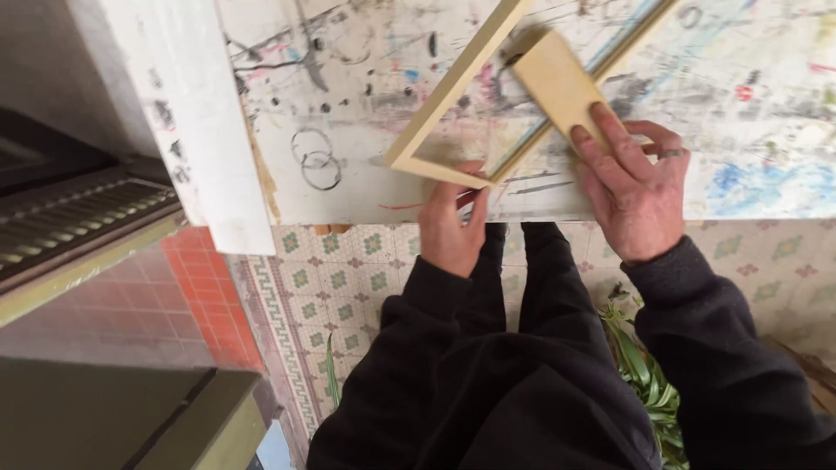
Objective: The recorder uses a sanding block to smooth the surfaces and edges of small wooden frames on a workbench.
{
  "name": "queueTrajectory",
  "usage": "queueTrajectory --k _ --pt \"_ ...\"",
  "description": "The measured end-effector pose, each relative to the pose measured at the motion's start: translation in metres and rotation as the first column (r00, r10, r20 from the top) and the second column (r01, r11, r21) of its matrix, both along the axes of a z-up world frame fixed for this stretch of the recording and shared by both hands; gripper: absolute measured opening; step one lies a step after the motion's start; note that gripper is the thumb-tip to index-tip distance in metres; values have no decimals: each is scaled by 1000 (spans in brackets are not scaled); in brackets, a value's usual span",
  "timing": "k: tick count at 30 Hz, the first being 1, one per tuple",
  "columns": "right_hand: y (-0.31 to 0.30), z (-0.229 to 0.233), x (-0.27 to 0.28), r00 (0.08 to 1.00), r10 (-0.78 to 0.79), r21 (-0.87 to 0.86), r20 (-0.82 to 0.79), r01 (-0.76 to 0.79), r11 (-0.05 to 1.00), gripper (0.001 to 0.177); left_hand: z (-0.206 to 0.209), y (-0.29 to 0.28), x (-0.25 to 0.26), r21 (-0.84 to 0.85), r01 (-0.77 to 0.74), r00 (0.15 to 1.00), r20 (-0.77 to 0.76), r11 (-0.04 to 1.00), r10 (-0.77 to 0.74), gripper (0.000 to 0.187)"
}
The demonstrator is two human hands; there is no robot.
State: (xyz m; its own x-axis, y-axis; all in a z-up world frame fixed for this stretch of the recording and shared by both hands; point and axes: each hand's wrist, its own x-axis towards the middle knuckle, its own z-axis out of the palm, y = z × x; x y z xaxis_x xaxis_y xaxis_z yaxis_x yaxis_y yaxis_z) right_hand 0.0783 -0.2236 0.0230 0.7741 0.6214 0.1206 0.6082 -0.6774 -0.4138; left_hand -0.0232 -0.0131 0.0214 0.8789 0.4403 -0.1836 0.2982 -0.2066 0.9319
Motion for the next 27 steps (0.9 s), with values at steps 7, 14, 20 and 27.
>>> queueTrajectory --k 7,14,20,27 --pt "-8 4 -15 997 63 9 -37 -62 998 41 -5 -12 4 102 -35 998 -42 994 40 43" --pt "17 12 -45 992 105 49 -64 -102 994 41 0 -17 10 69 -58 994 -88 996 64 71" --pt "10 -6 -38 999 46 -115 8 -45 992 50 6 -19 4 81 -98 992 -71 992 104 76" --pt "0 5 -36 993 31 -39 -111 -35 999 45 6 -17 4 128 -90 992 -77 988 100 74"
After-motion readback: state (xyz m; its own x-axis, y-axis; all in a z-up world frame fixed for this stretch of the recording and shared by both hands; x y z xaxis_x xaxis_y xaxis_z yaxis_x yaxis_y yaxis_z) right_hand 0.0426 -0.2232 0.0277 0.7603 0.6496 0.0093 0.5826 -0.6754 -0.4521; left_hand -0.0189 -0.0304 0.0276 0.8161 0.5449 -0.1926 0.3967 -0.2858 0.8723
